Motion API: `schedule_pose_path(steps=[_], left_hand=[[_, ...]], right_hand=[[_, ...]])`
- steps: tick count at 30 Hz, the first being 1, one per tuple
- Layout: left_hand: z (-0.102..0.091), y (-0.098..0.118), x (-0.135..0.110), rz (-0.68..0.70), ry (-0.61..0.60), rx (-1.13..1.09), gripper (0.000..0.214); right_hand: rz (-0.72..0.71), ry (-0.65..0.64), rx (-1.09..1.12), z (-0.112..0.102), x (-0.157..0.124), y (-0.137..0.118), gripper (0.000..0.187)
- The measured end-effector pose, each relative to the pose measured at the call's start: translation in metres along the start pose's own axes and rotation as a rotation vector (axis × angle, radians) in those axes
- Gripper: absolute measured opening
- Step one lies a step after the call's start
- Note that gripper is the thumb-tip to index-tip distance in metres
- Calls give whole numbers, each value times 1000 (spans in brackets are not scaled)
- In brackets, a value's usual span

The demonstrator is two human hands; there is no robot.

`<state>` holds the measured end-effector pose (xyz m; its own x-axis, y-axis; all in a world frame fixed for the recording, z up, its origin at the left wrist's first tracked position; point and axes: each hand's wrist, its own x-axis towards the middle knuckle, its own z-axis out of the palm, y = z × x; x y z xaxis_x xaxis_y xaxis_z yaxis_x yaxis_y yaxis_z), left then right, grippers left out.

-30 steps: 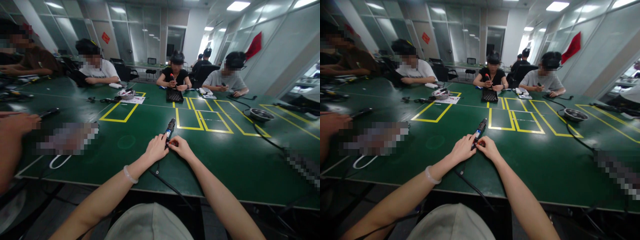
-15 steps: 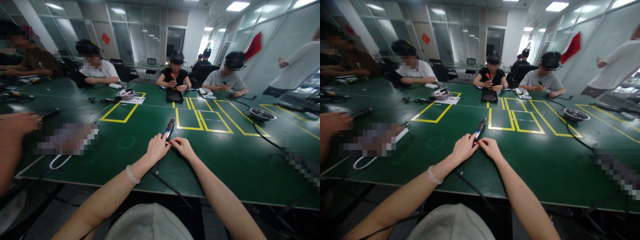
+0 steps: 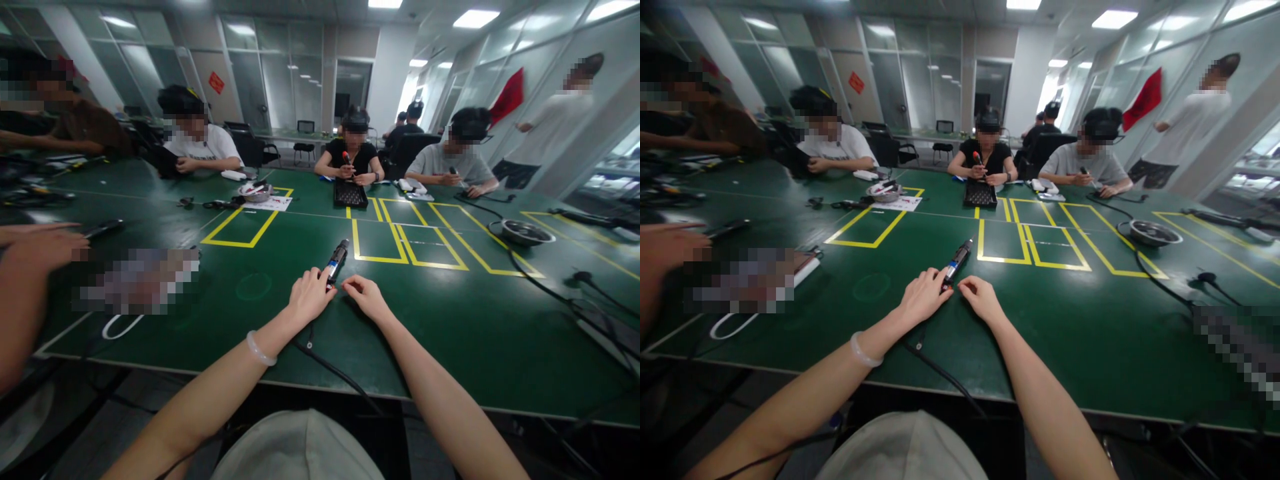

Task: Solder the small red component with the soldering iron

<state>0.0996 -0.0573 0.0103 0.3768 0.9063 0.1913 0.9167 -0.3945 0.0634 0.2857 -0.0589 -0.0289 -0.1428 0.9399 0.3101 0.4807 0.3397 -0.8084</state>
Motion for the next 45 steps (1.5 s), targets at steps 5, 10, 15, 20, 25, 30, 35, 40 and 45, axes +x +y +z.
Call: schedule_pose_path(steps=[5, 10, 15, 20, 25, 30, 35, 40, 45], left_hand=[[0, -21, 1, -29, -16, 23, 53], [-5, -50, 0, -84, -29, 56, 55], [-13, -87, -4, -155, -62, 79, 58], [-18, -135, -10, -222, -92, 122, 60], [-21, -185, -13, -313, -108, 169, 62], [-25, -215, -18, -399, -92, 177, 62], [-26, -213, -27, -408, 30, 200, 54], [-27, -204, -31, -387, 79, 252, 42], [-28, -201, -31, -356, 61, 288, 36]], right_hand=[[1, -1, -10, 1, 0, 0, 21], [16, -8, -17, 2, -1, 3, 21], [22, 1, -9, 0, -2, 2, 20], [19, 6, -11, -1, -1, 2, 21], [3, 6, -28, -1, -2, 4, 21], [-8, 1, -42, -1, -2, 4, 21], [-14, -7, -69, -1, -1, 1, 20], [-19, -13, -76, -2, -2, -1, 20], [-21, -21, -82, -2, -2, -2, 19]])
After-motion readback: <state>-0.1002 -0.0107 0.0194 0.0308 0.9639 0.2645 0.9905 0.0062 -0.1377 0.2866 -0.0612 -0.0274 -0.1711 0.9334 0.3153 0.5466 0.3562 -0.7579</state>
